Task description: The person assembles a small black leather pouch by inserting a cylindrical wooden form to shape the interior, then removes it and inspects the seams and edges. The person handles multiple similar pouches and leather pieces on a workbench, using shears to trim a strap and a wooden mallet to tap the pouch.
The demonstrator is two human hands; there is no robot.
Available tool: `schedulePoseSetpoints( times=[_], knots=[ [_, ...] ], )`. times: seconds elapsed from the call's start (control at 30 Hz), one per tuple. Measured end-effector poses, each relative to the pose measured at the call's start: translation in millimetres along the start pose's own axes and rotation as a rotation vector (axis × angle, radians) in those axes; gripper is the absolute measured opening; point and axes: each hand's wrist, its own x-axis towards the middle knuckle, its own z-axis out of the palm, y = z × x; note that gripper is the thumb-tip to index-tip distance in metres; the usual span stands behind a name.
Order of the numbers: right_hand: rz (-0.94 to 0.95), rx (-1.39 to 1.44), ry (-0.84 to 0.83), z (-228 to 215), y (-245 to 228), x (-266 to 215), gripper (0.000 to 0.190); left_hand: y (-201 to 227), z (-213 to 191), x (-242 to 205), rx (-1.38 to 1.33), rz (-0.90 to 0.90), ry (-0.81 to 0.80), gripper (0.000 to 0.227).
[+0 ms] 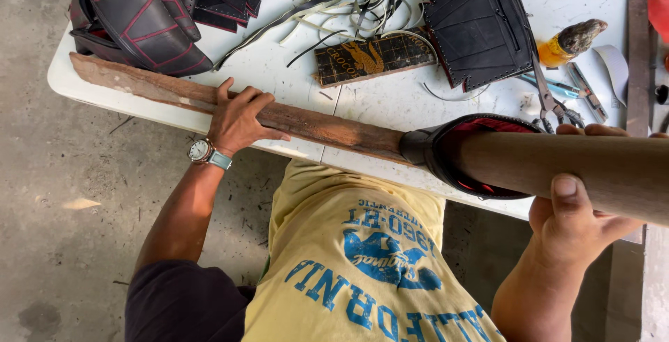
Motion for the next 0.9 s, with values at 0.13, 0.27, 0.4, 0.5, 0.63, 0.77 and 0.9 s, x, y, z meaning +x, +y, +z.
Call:
schedulePoseSetpoints(
  times=[0.13,0.27,0.4,0.5,0.63,0.77,0.9],
  knots=[
    [-0.008,0.028,0.060,5,4,3,0.085,72,-23,18,-0.241,0.123,0.098,0.117],
    [0.007,0.010,0.105,10,1,3,0.090,198,-3,54,-0.885,0.389,-0.096,0.137],
    [0.022,0.062,0.093,18,-1,11,0.093,246,20,94,-0.985,0.563,-0.009,0.131],
    [0.012,0.126,0.088,15,-8,18,0.096,247,33,89,-0.959,0.482,-0.001,0.106],
    [-0.009,-0.063,0.131,18,-11,37,0.101,244,44,84,-0.721,0.635,0.194,0.097],
    [-0.058,-0.201,-0.036,32,-23,37,0.100,243,45,87,-0.746,0.659,0.130,0.092],
    [-0.169,-0.342,-0.105,23,-35,37,0.100,241,42,86,-0.759,0.668,0.109,0.087]
  ],
)
